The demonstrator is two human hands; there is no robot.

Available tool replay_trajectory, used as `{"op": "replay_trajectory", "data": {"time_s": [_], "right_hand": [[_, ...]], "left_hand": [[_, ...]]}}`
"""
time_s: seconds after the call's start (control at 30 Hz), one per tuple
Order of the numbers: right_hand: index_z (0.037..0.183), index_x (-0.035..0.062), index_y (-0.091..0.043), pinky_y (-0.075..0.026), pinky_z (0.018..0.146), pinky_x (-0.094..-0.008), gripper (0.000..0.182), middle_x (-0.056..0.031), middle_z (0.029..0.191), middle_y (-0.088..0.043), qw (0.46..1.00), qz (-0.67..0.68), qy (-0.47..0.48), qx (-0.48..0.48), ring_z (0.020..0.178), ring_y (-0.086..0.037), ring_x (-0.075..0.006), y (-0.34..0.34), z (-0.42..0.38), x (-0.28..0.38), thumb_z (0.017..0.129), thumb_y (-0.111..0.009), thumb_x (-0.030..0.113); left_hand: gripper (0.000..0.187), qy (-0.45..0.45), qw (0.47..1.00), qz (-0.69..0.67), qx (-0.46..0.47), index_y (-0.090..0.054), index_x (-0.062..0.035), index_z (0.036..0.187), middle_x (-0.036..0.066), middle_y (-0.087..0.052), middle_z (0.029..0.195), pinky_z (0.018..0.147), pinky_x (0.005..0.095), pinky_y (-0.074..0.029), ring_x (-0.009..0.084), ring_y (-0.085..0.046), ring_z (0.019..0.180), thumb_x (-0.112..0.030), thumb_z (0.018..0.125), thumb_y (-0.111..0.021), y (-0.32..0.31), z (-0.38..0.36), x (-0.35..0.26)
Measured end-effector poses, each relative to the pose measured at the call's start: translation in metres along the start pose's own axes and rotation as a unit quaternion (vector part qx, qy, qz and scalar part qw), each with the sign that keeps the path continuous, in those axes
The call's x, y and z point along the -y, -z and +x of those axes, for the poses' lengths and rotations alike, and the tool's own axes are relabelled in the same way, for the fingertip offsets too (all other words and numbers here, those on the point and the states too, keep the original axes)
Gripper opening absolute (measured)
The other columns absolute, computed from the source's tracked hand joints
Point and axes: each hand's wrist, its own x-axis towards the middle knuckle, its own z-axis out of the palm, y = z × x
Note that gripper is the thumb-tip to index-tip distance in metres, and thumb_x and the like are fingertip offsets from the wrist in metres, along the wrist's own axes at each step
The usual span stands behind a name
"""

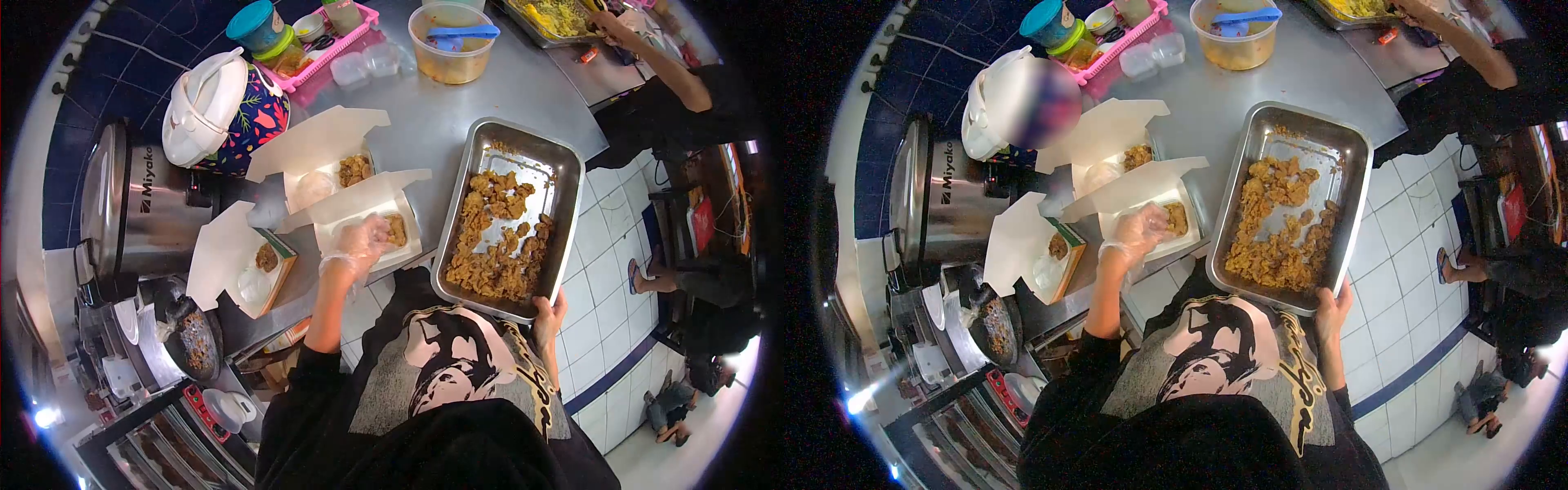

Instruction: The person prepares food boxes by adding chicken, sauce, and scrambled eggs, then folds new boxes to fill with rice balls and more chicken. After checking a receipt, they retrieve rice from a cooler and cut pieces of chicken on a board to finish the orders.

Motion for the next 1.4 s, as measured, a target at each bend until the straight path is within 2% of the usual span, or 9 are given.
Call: {"op": "replay_trajectory", "data": {"time_s": [0.27, 0.4, 0.6, 0.67, 0.73, 1.0, 1.07, 1.17, 1.4], "right_hand": [[0.104, -0.0052, -0.052, -0.042, 0.064, -0.0228, 0.036, -0.0047, 0.086, -0.058, 1.0, 0.005, 0.007, -0.005, 0.072, -0.052, -0.0118, 0.001, 0.003, -0.009, 0.069, -0.046, -0.003], [0.105, -0.0052, -0.052, -0.042, 0.065, -0.0227, 0.037, -0.0047, 0.086, -0.058, 1.0, 0.0, 0.012, -0.001, 0.073, -0.052, -0.0118, 0.001, 0.005, -0.003, 0.069, -0.046, -0.003], [0.105, -0.0059, -0.052, -0.042, 0.065, -0.022, 0.037, -0.0048, 0.087, -0.058, 1.0, -0.005, 0.015, 0.005, 0.074, -0.051, -0.0114, 0.004, 0.007, -0.003, 0.069, -0.046, -0.003], [0.114, -0.0063, -0.049, -0.043, 0.071, -0.0236, 0.047, -0.0069, 0.095, -0.058, 0.999, -0.039, 0.017, 0.028, 0.08, -0.053, -0.0133, 0.01, 0.008, -0.008, 0.067, -0.045, -0.005], [0.114, -0.0065, -0.049, -0.042, 0.071, -0.0231, 0.047, -0.0065, 0.095, -0.058, 1.0, -0.016, 0.008, 0.022, 0.08, -0.052, -0.0131, 0.008, 0.007, -0.008, 0.067, -0.045, -0.004], [0.112, -0.007, -0.05, -0.042, 0.073, -0.023, 0.045, -0.0059, 0.093, -0.058, 1.0, -0.002, -0.001, 0.023, 0.081, -0.051, -0.0124, 0.001, 0.003, -0.003, 0.067, -0.044, -0.004], [0.111, -0.0073, -0.05, -0.041, 0.074, -0.0231, 0.045, -0.0063, 0.094, -0.058, 1.0, -0.003, 0.005, 0.017, 0.082, -0.052, -0.0123, 0.009, 0.007, -0.015, 0.067, -0.044, -0.004], [0.11, -0.0074, -0.051, -0.041, 0.074, -0.023, 0.044, -0.0062, 0.094, -0.058, 1.0, 0.011, 0.006, 0.015, 0.082, -0.051, -0.0117, 0.004, 0.008, -0.003, 0.067, -0.044, -0.004], [0.11, -0.0042, -0.05, -0.042, 0.067, -0.0222, 0.04, -0.0048, 0.09, -0.056, 0.999, -0.016, 0.013, 0.036, 0.076, -0.051, -0.0114, 0.005, 0.006, -0.002, 0.07, -0.044, -0.003]], "left_hand": [[0.024, -0.143, 0.955, 0.205, -0.158, -0.063, -0.009, 0.086, 0.015, -0.064, 0.079, 0.07, 0.0403, -0.047, 0.0321, -0.06, 0.077, 0.003, 0.067, -0.057, -0.029, 0.009, 0.035], [0.025, -0.015, 0.996, 0.067, -0.048, -0.063, -0.0132, 0.096, 0.013, -0.06, 0.101, 0.084, 0.0421, -0.045, 0.0312, -0.056, 0.096, -0.004, 0.077, -0.052, -0.021, 0.006, 0.016], [0.029, -0.006, 0.955, 0.298, -0.01, -0.058, -0.0113, 0.104, 0.014, -0.058, 0.102, 0.085, 0.0418, -0.044, 0.032, -0.054, 0.098, -0.003, 0.077, -0.05, -0.011, 0.0, -0.024], [0.031, -0.3, 0.907, 0.209, -0.21, -0.056, -0.0092, 0.104, 0.012, -0.059, 0.099, 0.082, 0.0412, -0.045, 0.0311, -0.054, 0.094, 0.0, 0.074, -0.051, -0.011, 0.003, -0.059], [0.015, -0.347, 0.871, 0.253, -0.237, -0.06, -0.0138, 0.091, 0.009, -0.06, 0.09, 0.077, 0.0395, -0.046, 0.0242, -0.057, 0.09, -0.012, 0.076, -0.056, -0.027, 0.017, -0.097], [0.018, -0.246, 0.875, 0.387, 0.156, -0.059, -0.0146, 0.094, 0.006, -0.062, 0.089, 0.088, 0.0422, -0.031, 0.0223, -0.053, 0.096, -0.014, 0.078, -0.052, -0.044, 0.04, -0.151], [0.019, -0.237, 0.869, 0.399, 0.17, -0.059, -0.0148, 0.096, 0.007, -0.061, 0.093, 0.087, 0.0438, -0.032, 0.0234, -0.053, 0.096, -0.015, 0.079, -0.052, -0.045, 0.044, -0.148], [0.024, -0.271, 0.908, 0.311, -0.072, -0.056, -0.0168, 0.104, 0.005, -0.06, 0.1, 0.091, 0.0463, -0.033, 0.0235, -0.053, 0.099, -0.017, 0.081, -0.051, -0.049, 0.061, -0.135], [0.031, -0.323, 0.858, 0.397, 0.049, -0.057, -0.0138, 0.102, 0.007, -0.06, 0.1, 0.091, 0.0481, -0.032, 0.0218, -0.053, 0.102, -0.013, 0.072, -0.062, -0.058, 0.114, -0.169]]}}
